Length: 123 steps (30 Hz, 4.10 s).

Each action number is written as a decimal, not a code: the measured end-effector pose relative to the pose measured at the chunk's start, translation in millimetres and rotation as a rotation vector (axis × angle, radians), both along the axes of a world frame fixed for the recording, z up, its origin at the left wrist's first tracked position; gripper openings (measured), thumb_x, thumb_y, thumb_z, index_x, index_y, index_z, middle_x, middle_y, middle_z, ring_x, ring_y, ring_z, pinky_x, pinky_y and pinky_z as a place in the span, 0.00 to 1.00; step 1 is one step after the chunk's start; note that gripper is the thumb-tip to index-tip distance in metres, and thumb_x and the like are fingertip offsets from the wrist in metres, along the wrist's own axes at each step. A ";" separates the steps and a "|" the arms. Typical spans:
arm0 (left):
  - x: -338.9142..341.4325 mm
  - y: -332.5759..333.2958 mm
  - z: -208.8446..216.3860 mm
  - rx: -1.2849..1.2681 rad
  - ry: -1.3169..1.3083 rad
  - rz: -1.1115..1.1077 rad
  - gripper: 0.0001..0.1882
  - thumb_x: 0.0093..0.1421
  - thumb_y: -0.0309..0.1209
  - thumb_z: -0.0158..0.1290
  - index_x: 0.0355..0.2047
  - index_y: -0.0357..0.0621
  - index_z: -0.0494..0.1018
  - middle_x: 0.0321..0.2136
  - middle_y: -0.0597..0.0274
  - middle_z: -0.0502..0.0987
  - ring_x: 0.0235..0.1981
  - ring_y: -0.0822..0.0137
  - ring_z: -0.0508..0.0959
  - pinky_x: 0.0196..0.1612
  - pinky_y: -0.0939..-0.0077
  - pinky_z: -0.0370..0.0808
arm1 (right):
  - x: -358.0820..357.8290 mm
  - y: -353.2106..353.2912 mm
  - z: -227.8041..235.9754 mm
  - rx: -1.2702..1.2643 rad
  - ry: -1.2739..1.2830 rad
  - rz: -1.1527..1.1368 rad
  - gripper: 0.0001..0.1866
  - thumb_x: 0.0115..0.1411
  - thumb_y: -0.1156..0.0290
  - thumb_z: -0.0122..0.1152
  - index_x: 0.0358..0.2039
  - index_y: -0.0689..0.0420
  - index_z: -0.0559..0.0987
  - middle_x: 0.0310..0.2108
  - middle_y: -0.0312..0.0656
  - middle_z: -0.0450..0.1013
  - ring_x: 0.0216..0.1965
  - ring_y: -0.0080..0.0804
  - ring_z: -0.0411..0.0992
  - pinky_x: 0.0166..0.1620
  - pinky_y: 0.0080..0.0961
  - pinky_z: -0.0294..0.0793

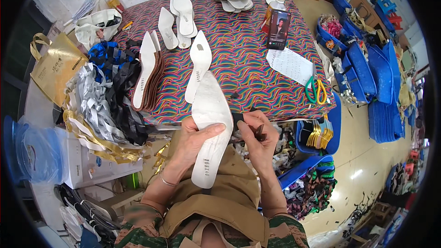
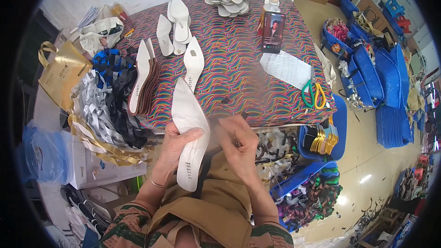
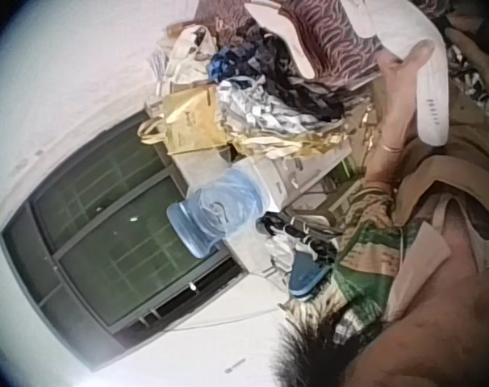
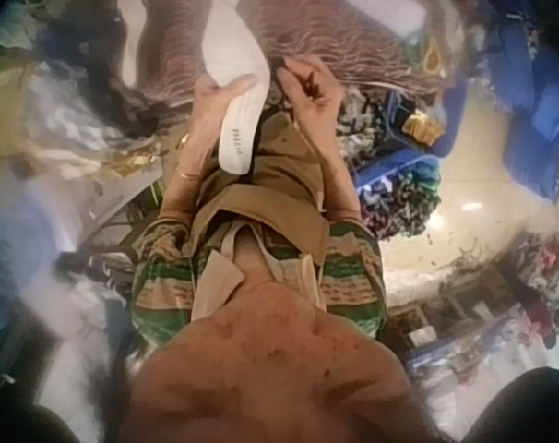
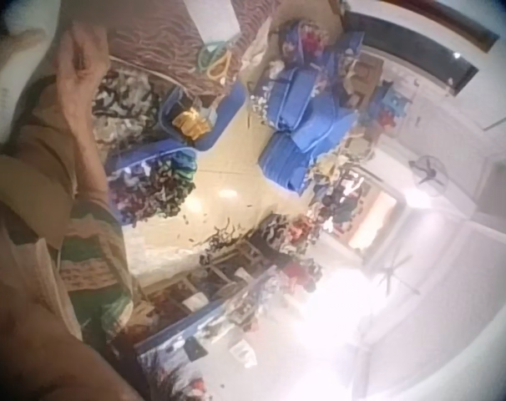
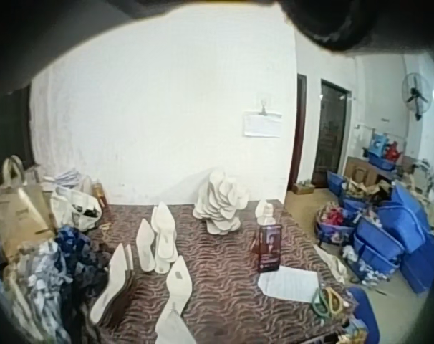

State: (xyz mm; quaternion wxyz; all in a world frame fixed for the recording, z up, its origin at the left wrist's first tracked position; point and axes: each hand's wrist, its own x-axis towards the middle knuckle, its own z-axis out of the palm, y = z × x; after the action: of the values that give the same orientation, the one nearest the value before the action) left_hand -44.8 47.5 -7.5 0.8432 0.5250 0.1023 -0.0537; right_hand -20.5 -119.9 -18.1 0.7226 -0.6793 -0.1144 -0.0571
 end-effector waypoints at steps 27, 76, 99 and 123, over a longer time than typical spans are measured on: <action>18.7 -10.6 7.4 -0.116 -0.001 0.077 0.12 0.59 0.29 0.59 0.43 0.39 0.78 0.33 0.60 0.82 0.29 0.75 0.80 0.30 0.80 0.76 | 17.9 18.1 14.8 0.171 0.258 -0.016 0.05 0.60 0.75 0.61 0.35 0.62 0.80 0.22 0.28 0.72 0.18 0.08 0.59 0.21 0.11 0.54; 25.7 -19.2 -1.6 -0.049 -0.033 -0.020 0.17 0.68 0.35 0.47 0.45 0.30 0.72 0.38 0.49 0.80 0.39 0.64 0.81 0.44 0.69 0.78 | 7.7 19.9 -26.9 -0.317 -0.295 -0.092 0.07 0.62 0.78 0.58 0.39 0.65 0.79 0.18 0.44 0.71 0.16 0.23 0.65 0.23 0.21 0.67; 12.5 -26.8 2.9 -0.080 -0.113 -0.404 0.06 0.62 0.24 0.55 0.38 0.32 0.73 0.24 0.54 0.78 0.19 0.71 0.76 0.22 0.78 0.72 | 48.2 -21.0 20.0 -0.104 -0.024 0.218 0.13 0.62 0.75 0.59 0.20 0.59 0.70 0.18 0.26 0.62 0.21 0.11 0.54 0.22 0.14 0.52; 39.0 -2.0 32.3 -0.210 -0.086 -0.001 0.12 0.59 0.28 0.57 0.40 0.35 0.72 0.25 0.50 0.78 0.22 0.60 0.80 0.25 0.67 0.79 | -30.3 -17.6 3.7 -0.487 0.094 0.347 0.13 0.56 0.78 0.65 0.43 0.63 0.79 0.24 0.40 0.76 0.19 0.22 0.67 0.25 0.23 0.67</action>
State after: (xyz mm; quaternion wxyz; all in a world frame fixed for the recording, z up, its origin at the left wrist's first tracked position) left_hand -5.8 45.5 24.8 0.8972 0.4356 0.0596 -0.0421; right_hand -50.7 -137.5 -14.4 0.5418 -0.8050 -0.2054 0.1278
